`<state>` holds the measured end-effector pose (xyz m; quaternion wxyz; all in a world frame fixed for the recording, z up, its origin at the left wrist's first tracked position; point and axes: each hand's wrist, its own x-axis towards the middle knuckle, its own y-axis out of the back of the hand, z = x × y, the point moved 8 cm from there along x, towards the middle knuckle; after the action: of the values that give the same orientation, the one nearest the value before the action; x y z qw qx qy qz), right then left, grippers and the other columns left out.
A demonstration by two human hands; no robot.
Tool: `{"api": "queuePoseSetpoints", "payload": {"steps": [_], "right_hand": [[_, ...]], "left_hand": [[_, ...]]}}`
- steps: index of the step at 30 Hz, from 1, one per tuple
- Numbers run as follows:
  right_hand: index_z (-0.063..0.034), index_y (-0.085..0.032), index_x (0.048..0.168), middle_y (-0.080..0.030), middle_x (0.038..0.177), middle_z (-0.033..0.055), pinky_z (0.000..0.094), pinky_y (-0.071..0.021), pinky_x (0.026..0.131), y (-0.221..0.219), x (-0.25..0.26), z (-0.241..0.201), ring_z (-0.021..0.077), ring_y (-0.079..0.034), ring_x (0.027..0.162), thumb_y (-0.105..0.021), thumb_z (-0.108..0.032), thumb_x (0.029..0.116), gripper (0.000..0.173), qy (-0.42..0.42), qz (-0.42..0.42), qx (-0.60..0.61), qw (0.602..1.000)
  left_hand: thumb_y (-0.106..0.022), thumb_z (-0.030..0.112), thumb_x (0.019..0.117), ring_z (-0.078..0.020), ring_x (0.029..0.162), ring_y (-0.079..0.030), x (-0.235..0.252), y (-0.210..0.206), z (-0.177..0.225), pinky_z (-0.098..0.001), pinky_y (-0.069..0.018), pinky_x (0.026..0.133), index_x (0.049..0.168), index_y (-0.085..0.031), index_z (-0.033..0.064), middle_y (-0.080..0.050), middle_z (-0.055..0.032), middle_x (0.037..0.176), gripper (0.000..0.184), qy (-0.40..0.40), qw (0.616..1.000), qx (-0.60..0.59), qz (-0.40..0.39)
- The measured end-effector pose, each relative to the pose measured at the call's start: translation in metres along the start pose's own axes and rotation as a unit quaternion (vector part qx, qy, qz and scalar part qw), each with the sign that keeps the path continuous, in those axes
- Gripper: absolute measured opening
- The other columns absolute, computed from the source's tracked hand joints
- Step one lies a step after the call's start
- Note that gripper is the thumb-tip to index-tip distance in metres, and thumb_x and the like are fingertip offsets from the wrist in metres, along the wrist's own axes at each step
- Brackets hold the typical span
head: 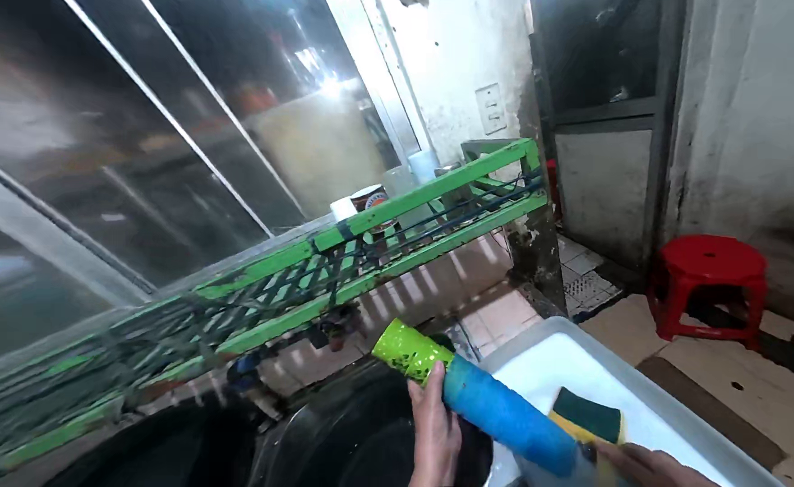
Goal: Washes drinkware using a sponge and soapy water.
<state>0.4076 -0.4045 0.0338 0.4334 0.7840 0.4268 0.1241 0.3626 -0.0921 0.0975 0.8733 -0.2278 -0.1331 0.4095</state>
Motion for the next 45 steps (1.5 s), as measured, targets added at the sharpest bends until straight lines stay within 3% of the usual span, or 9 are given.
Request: {"api": "queuePoseSetpoints", "payload": {"steps": [4, 7, 10, 18, 25, 30, 33, 37, 45], "right_hand": [[-0.0090, -0.049, 0.152, -0.052, 0.148, 0.0284, 0.0720, -0.0450, 0.101, 0.003, 0.013, -0.022, 0.0527, -0.056, 0.127, -0.086, -0.041, 0.0809, 0.087, 0.066, 0.039, 0.007, 0.997], [-0.0001, -0.025, 0.161, -0.034, 0.162, 0.0250, 0.0542, -0.0334, 0.121, 0.028, 0.044, -0.066, 0.0387, -0.040, 0.147, -0.086, -0.039, 0.0815, 0.108, 0.055, 0.027, 0.119, 0.991], [-0.0031, -0.013, 0.164, -0.040, 0.158, 0.0231, 0.0427, -0.0410, 0.118, 0.037, 0.072, -0.093, 0.0274, -0.049, 0.141, -0.087, -0.027, 0.0800, 0.114, 0.080, 0.024, 0.286, 0.954], [-0.0099, -0.030, 0.161, -0.050, 0.151, 0.0209, 0.0539, -0.0470, 0.111, 0.019, 0.082, -0.081, 0.0352, -0.056, 0.134, -0.087, -0.037, 0.0791, 0.104, 0.019, 0.143, 0.176, 0.974], [-0.0147, -0.025, 0.164, -0.052, 0.144, 0.0304, 0.0695, -0.0504, 0.094, 0.012, 0.059, -0.052, 0.0509, -0.062, 0.117, -0.079, -0.047, 0.0870, 0.099, -0.147, 0.015, 0.060, 0.987], [-0.0032, -0.039, 0.157, -0.042, 0.155, 0.0296, 0.0667, -0.0380, 0.112, 0.022, 0.063, -0.066, 0.0484, -0.044, 0.141, -0.076, -0.054, 0.0877, 0.093, -0.061, -0.019, 0.051, 0.997], [-0.0005, -0.014, 0.163, -0.030, 0.164, 0.0245, 0.0472, -0.0318, 0.123, 0.040, 0.071, -0.096, 0.0326, -0.038, 0.149, -0.081, -0.034, 0.0877, 0.106, 0.004, 0.004, 0.229, 0.973], [-0.0088, -0.020, 0.164, -0.049, 0.153, 0.0205, 0.0475, -0.0446, 0.114, 0.046, 0.074, -0.090, 0.0281, -0.056, 0.135, -0.086, -0.025, 0.0815, 0.107, 0.018, 0.097, 0.315, 0.944], [0.0037, -0.030, 0.158, -0.065, 0.130, 0.0273, 0.0614, -0.0492, 0.103, 0.051, 0.066, -0.082, 0.0430, -0.065, 0.119, -0.078, -0.035, 0.0876, 0.093, 0.017, 0.211, 0.090, 0.973]], "left_hand": [[-0.061, 0.021, 0.0988, -0.0204, 0.103, -0.068, 0.011, -0.003, 0.007, -0.0392, -0.0608, 0.086, 0.149, -0.028, 0.0058, -0.062, -0.0156, 0.119, 0.062, 0.017, 0.999, -0.031, -0.035], [-0.074, 0.026, 0.0901, -0.0216, 0.104, -0.068, 0.005, -0.023, 0.001, -0.0401, -0.0605, 0.089, 0.146, -0.030, 0.0041, -0.063, -0.0166, 0.118, 0.075, 0.068, 0.990, -0.088, -0.089], [-0.092, 0.032, 0.0720, -0.0234, 0.105, -0.069, -0.008, -0.043, -0.009, -0.0424, -0.0602, 0.091, 0.145, -0.031, 0.0053, -0.064, -0.0169, 0.119, 0.099, 0.115, 0.975, -0.145, -0.122], [-0.068, 0.019, 0.0912, -0.0231, 0.107, -0.066, 0.017, -0.050, -0.004, -0.0405, -0.0589, 0.090, 0.152, -0.027, 0.0034, -0.059, -0.0190, 0.126, 0.075, 0.069, 0.994, 0.014, -0.088], [-0.072, 0.020, 0.0880, -0.0230, 0.110, -0.065, 0.043, -0.034, 0.002, -0.0395, -0.0581, 0.091, 0.154, -0.025, 0.0054, -0.057, -0.0193, 0.130, 0.082, 0.022, 0.997, 0.035, -0.065], [-0.074, 0.027, 0.0862, -0.0181, 0.107, -0.066, 0.020, -0.045, -0.003, -0.0358, -0.0591, 0.091, 0.151, -0.024, 0.0028, -0.060, -0.0162, 0.125, 0.085, 0.057, 0.991, -0.004, -0.122], [-0.065, 0.033, 0.0914, -0.0144, 0.106, -0.067, -0.011, -0.058, -0.012, -0.0341, -0.0589, 0.090, 0.153, -0.018, 0.0002, -0.060, -0.0147, 0.124, 0.084, 0.104, 0.980, 0.022, -0.169], [-0.067, 0.028, 0.0891, -0.0139, 0.105, -0.066, -0.028, -0.076, -0.019, -0.0326, -0.0575, 0.091, 0.150, -0.022, -0.0038, -0.061, -0.0156, 0.122, 0.082, 0.075, 0.982, 0.033, -0.170], [-0.069, 0.018, 0.0901, -0.0205, 0.113, -0.065, -0.032, -0.090, -0.024, -0.0354, -0.0572, 0.096, 0.153, -0.025, -0.0007, -0.058, -0.0193, 0.131, 0.079, 0.008, 0.987, 0.091, -0.131]]}}
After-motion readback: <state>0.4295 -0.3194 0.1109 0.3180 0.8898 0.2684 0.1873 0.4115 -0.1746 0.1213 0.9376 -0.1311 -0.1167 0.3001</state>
